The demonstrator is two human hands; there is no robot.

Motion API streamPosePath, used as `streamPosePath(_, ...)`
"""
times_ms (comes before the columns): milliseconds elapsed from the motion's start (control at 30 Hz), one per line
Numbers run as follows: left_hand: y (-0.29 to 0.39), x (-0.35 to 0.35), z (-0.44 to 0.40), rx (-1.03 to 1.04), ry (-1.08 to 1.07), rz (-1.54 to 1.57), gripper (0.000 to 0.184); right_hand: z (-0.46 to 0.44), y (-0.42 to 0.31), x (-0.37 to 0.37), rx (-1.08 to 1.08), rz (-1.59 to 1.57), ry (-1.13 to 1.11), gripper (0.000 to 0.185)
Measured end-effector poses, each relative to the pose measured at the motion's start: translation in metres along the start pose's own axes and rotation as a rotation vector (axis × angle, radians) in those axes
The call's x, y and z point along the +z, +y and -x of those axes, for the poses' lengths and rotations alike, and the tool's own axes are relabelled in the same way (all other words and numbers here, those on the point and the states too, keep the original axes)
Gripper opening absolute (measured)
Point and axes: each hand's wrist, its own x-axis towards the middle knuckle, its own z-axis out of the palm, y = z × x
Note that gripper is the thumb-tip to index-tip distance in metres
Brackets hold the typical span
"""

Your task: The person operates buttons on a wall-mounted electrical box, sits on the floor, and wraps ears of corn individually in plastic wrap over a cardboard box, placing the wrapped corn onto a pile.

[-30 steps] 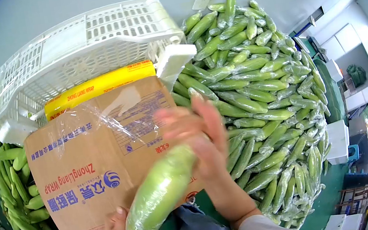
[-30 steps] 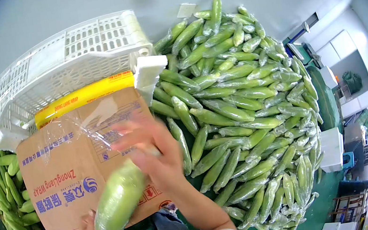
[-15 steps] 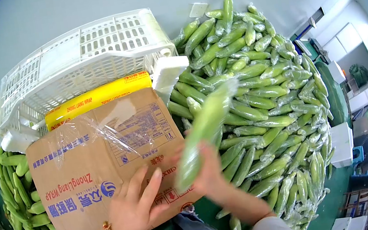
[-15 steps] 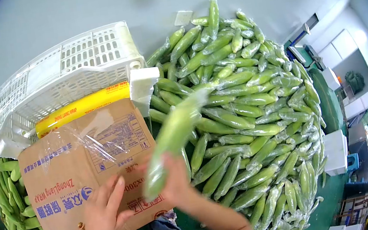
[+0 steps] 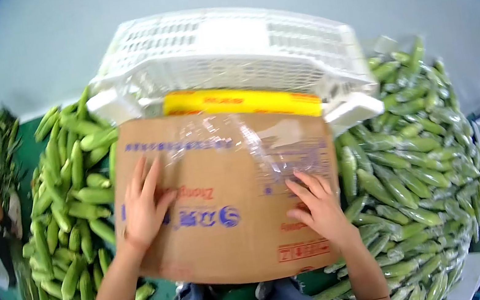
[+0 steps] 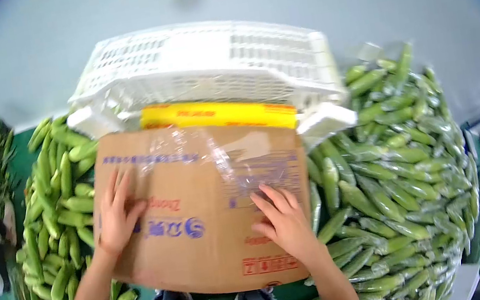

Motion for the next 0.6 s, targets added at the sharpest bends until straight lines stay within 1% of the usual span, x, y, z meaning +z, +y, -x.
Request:
streamPosePath(33,-0.002,-0.005,-0.024,0.131,0.057,-0.142,0.060,0.001,-0.014,0.015,-0.107,0.026,0.012,0.024)
streamPosePath(67,-0.016,0.003,-0.046,0.253,0.120,-0.158,0.048,-0.003,-0.025,0.026,-0.216,0.055,0.043,0.017)
streamPosePath(100,-0.019,0.006,-0.068,0.328,0.116,-0.204,0.031,-0.016,-0.021,0.031,-0.240,0.119,0.123,0.010)
streamPosePath(133,-0.033,0.016,-0.091,0.444,0.128,-0.132,0.017,-0.029,-0.021,0.030,-0.313,0.207,0.137,0.007)
streamPosePath(167,-0.045,0.025,-0.108,0.612,0.133,-0.143,0.011,-0.038,-0.017,0.031,-0.355,0.028,0.147,0.007)
streamPosePath(200,-0.042,0.024,-0.108,0.544,0.088,-0.109,0.011,-0.028,-0.004,0.032,-0.060,-0.037,0.042,0.006)
streamPosePath(233,-0.041,0.022,-0.102,0.493,0.110,-0.099,0.008,-0.022,-0.002,0.023,0.202,-0.205,-0.034,0.010)
streamPosePath(267,-0.038,0.014,-0.092,0.445,0.154,0.011,0.006,-0.010,-0.011,0.015,0.296,-0.461,0.046,0.014)
streamPosePath(300,-0.035,0.003,-0.070,0.350,0.179,0.058,0.007,0.006,0.011,0.004,0.082,-0.194,0.069,0.014)
streamPosePath(333,-0.043,-0.007,-0.050,0.485,0.234,0.090,0.008,0.020,0.024,-0.011,0.099,-0.314,0.059,0.012)
streamPosePath(367,-0.057,-0.015,-0.025,0.571,0.155,0.042,0.009,0.037,0.035,-0.018,0.129,-0.299,0.155,0.008)
streamPosePath(400,-0.057,-0.024,0.005,0.603,0.215,0.055,0.008,0.052,0.031,-0.027,0.131,-0.386,0.075,0.006)
streamPosePath(433,-0.056,-0.043,0.038,0.631,0.158,0.060,0.011,0.068,0.030,-0.034,0.143,-0.467,-0.012,0.005)
streamPosePath(467,-0.060,-0.049,0.070,0.646,0.177,0.043,0.017,0.092,0.040,-0.028,0.169,-0.373,-0.076,0.005)
streamPosePath(500,-0.065,-0.051,0.109,0.598,0.096,0.031,0.019,0.107,0.048,-0.023,0.195,-0.276,-0.138,0.006)
streamPosePath(533,-0.064,-0.050,0.139,0.527,0.097,0.095,0.018,0.113,0.035,-0.024,0.212,-0.197,-0.250,0.009)
streamPosePath(567,-0.065,-0.043,0.164,0.478,0.154,0.100,0.022,0.120,0.013,-0.026,0.226,-0.118,-0.353,0.015)
streamPosePath(600,-0.075,-0.032,0.197,0.426,0.165,0.004,0.028,0.124,-0.001,-0.026,0.241,-0.039,-0.448,0.021)
